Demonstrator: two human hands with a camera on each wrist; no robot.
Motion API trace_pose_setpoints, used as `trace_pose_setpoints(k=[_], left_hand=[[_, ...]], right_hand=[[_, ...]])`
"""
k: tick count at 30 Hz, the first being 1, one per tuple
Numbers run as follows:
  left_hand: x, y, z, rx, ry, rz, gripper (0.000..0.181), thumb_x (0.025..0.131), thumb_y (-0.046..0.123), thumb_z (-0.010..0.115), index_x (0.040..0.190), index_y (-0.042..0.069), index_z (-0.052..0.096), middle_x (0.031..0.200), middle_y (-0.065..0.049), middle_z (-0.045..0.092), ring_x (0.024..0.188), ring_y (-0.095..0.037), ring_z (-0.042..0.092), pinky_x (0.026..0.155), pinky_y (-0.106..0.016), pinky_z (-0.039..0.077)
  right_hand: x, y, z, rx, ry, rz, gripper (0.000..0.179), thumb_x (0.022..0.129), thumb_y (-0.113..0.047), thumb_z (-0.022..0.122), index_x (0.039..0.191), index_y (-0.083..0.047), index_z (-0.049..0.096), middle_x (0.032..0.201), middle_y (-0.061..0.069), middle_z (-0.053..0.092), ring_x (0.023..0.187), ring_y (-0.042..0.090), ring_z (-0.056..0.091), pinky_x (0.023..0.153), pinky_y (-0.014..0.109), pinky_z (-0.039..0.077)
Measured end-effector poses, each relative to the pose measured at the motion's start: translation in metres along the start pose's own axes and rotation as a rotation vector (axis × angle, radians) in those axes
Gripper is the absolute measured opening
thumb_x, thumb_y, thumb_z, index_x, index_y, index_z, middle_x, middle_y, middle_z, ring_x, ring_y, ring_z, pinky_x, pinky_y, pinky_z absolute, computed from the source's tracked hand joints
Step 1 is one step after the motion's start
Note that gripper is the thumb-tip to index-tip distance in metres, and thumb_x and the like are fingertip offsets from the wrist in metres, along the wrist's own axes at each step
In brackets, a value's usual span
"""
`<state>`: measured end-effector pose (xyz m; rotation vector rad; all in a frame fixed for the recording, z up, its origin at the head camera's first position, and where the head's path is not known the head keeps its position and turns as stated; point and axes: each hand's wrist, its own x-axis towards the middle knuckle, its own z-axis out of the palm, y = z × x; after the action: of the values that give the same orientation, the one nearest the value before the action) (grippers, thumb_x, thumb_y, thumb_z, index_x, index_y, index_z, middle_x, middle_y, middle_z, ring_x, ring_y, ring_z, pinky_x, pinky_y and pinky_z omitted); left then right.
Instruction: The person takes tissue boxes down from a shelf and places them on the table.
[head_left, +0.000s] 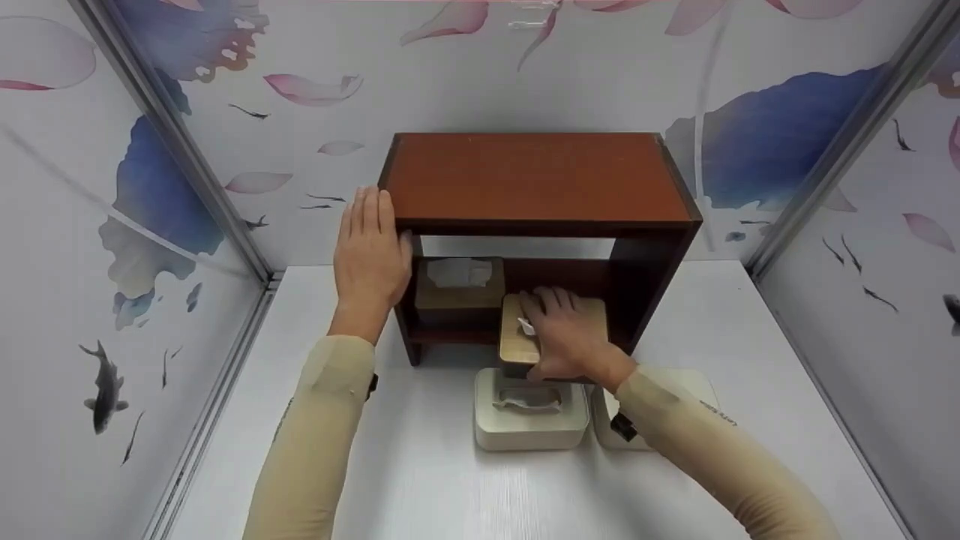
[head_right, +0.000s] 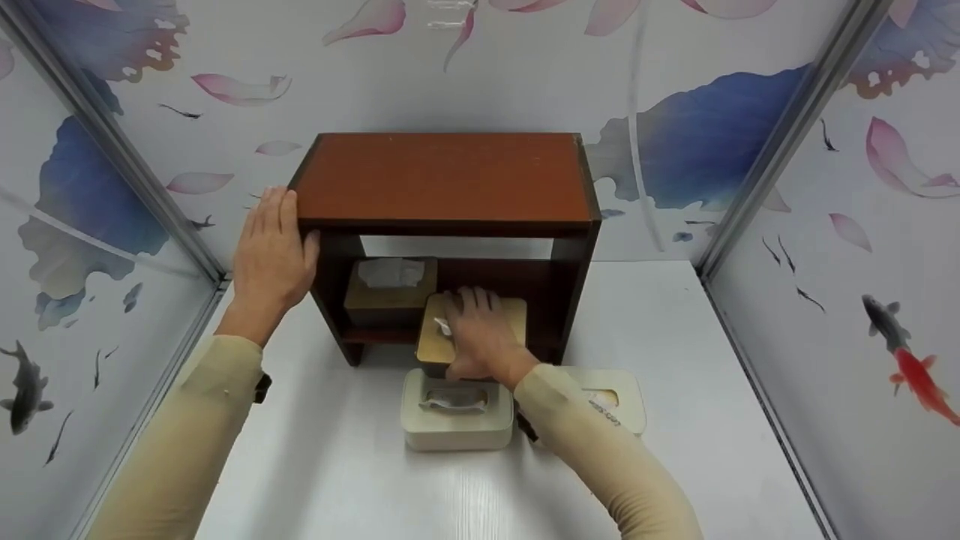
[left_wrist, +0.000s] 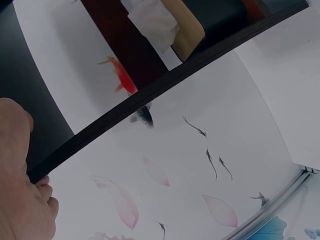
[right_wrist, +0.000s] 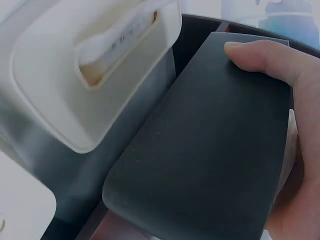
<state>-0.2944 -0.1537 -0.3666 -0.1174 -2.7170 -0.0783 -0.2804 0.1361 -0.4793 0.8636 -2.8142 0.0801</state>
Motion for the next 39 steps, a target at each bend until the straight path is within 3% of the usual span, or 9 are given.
trace_pose_setpoints(k=[6, 13, 19, 26, 39], left_hand=[[0.0, 0.0, 0.0, -0.006, 0.002, 0.002, 0.064, 0.105, 0.034, 0.035, 0.154, -0.001, 0.015, 0.161, -0.019, 0.02, 0.152, -0.032, 0.015, 0.126, -0.042, 0.012], [0.0, 0.0, -0.002, 0.007, -0.014, 0.005, 0.064, 0.105, 0.034, 0.034, 0.155, -0.001, 0.013, 0.162, -0.019, 0.017, 0.152, -0.032, 0.013, 0.126, -0.042, 0.011], [0.0, -0.001, -0.004, 0.023, -0.046, 0.016, 0.066, 0.105, 0.035, 0.033, 0.155, -0.001, 0.012, 0.162, -0.019, 0.015, 0.152, -0.032, 0.011, 0.126, -0.043, 0.01], [0.0, -0.004, -0.01, 0.005, -0.092, 0.027, 0.066, 0.105, 0.036, 0.033, 0.156, 0.001, 0.011, 0.163, -0.016, 0.013, 0.153, -0.03, 0.01, 0.127, -0.042, 0.009], [0.0, -0.008, -0.012, -0.013, -0.088, 0.053, 0.065, 0.104, 0.036, 0.033, 0.155, 0.001, 0.013, 0.163, -0.016, 0.015, 0.153, -0.03, 0.012, 0.126, -0.042, 0.01]], right_hand=[[-0.003, -0.013, 0.002, 0.059, -0.033, -0.014, 0.131, 0.044, -0.058, 0.09, 0.149, -0.004, 0.034, 0.14, 0.024, 0.043, 0.13, 0.043, 0.041, 0.111, 0.058, 0.034], [-0.005, -0.029, 0.002, 0.05, -0.069, -0.046, 0.129, 0.046, -0.059, 0.088, 0.149, -0.005, 0.032, 0.141, 0.023, 0.043, 0.132, 0.041, 0.04, 0.111, 0.057, 0.035], [-0.003, -0.045, 0.005, 0.047, -0.051, -0.096, 0.126, 0.049, -0.061, 0.086, 0.149, -0.004, 0.032, 0.14, 0.022, 0.044, 0.131, 0.04, 0.042, 0.11, 0.056, 0.036], [0.005, -0.067, 0.008, 0.05, -0.028, -0.139, 0.122, 0.051, -0.06, 0.084, 0.147, -0.005, 0.033, 0.138, 0.02, 0.045, 0.129, 0.037, 0.044, 0.109, 0.054, 0.038], [0.03, -0.111, 0.016, 0.014, -0.091, -0.155, 0.119, 0.056, -0.065, 0.079, 0.15, -0.008, 0.03, 0.143, 0.017, 0.042, 0.133, 0.034, 0.041, 0.113, 0.051, 0.036]])
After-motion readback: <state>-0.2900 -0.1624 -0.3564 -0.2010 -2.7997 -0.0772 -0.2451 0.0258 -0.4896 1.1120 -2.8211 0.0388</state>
